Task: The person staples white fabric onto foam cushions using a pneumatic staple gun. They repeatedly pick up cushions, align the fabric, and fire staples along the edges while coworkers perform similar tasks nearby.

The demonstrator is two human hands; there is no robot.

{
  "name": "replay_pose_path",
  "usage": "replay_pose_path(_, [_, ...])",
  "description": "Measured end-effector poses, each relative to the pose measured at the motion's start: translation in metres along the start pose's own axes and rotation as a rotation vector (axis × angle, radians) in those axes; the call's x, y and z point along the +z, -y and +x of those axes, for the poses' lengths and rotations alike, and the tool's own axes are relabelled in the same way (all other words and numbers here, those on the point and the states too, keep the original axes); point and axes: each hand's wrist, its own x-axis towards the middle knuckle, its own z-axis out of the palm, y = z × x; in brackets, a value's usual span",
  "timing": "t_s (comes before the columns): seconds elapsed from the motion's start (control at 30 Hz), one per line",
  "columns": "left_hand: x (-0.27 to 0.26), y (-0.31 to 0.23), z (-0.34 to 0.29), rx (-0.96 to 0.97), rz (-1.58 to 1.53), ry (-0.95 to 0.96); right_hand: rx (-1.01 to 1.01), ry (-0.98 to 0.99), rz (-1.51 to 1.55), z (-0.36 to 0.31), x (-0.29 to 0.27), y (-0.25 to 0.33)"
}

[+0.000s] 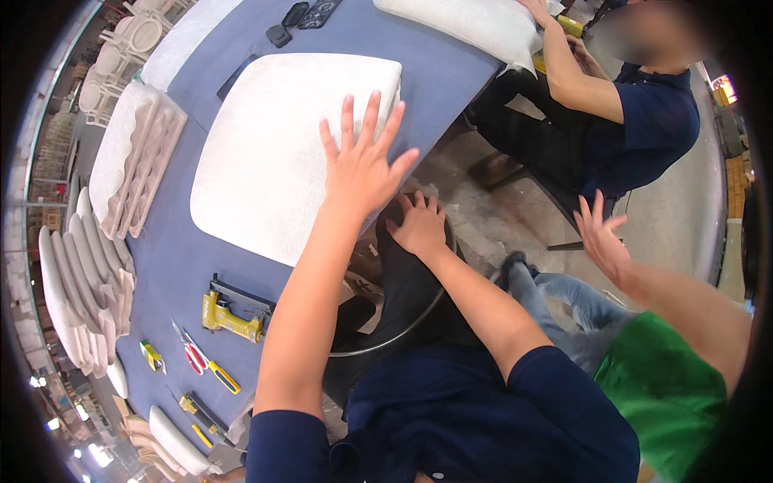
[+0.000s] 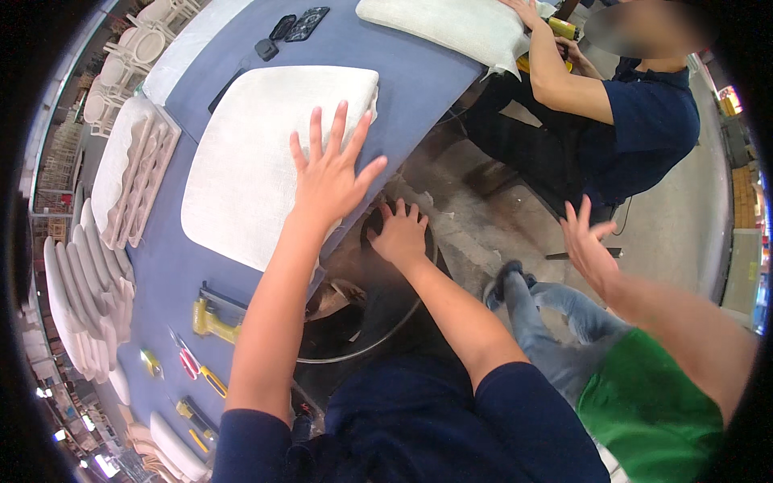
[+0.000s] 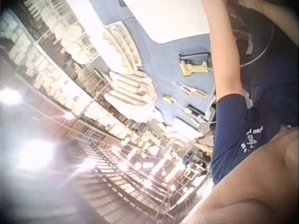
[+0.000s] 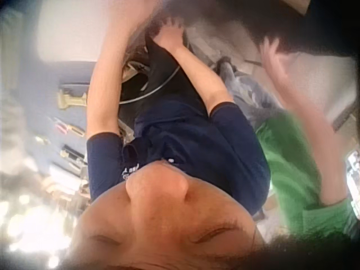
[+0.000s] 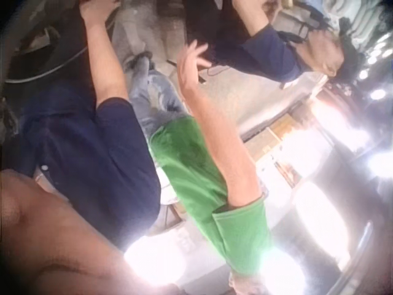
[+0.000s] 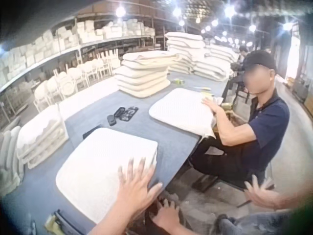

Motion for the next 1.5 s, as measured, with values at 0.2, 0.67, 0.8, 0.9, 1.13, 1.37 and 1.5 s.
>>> replay_pose_path(0.2, [0.009, 0.001, -0.01, 0.001, 0.077, 0.176, 0.0, -0.006, 0.076, 0.004, -0.005, -0.016])
replay_pose_path(0.67, [0.022, -0.003, 0.019, 0.063, 0.17, 0.191, -0.014, 0.025, 0.109, 0.011, -0.007, -0.018])
replay_pose_path(0.8, [-0.001, 0.001, -0.02, 0.055, 0.115, 0.27, -0.01, -0.002, 0.122, 0.011, -0.006, -0.02])
replay_pose_path(0.9, [-0.007, 0.005, -0.017, 0.046, 0.091, 0.266, -0.023, 0.008, 0.118, 0.014, -0.011, -0.017])
replay_pose_path(1.13, [0.017, -0.003, 0.026, 0.106, 0.168, 0.207, -0.015, 0.019, 0.112, 0.011, -0.004, -0.016])
replay_pose_path(1.37, [-0.014, 0.004, -0.025, -0.039, 0.104, 0.299, -0.013, 0.01, 0.114, 0.016, -0.005, -0.021])
replay_pose_path(1.5, [-0.037, 0.053, -0.101, -0.34, 0.066, 0.153, -0.037, -0.131, 0.209, 0.012, 0.005, -0.024])
